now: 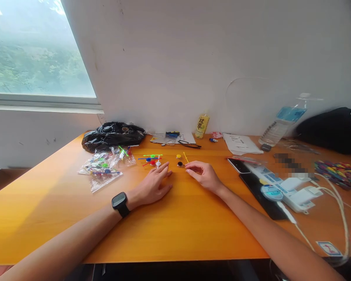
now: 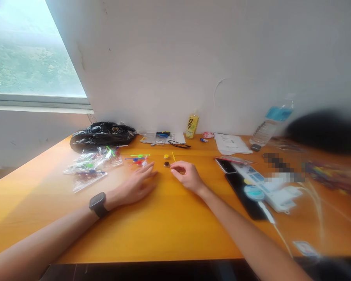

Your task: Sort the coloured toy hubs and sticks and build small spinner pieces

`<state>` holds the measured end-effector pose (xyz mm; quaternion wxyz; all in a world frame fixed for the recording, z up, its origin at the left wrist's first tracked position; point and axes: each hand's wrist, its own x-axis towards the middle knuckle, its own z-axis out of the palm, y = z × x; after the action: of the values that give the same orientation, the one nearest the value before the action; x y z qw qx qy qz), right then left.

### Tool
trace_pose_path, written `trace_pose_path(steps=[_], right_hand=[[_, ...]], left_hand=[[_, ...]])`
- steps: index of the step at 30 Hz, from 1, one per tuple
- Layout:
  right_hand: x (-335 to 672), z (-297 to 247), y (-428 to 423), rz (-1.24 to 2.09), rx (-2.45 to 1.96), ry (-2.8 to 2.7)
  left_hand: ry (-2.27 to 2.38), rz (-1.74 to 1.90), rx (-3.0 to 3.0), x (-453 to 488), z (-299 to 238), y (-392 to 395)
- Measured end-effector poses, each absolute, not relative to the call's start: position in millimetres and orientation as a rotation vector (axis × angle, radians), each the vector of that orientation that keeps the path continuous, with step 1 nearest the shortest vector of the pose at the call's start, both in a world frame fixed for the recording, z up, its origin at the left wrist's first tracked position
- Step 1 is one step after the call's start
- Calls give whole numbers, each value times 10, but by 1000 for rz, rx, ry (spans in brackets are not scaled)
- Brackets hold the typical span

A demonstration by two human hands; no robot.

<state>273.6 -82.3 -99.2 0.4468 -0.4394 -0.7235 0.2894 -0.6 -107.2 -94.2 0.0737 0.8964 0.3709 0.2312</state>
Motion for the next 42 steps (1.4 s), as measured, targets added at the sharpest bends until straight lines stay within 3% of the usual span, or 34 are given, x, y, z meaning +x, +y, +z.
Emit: trace_pose_path(steps=[14,42], right_hand=[[2779,-1036,-805,1117,-1067,-1680],[2734,-969,-865,1231,-1031,-1696]], left_hand=[[1033,560,2743,59,-903,-1186],[1090,694,2602,44,-963,-1114]])
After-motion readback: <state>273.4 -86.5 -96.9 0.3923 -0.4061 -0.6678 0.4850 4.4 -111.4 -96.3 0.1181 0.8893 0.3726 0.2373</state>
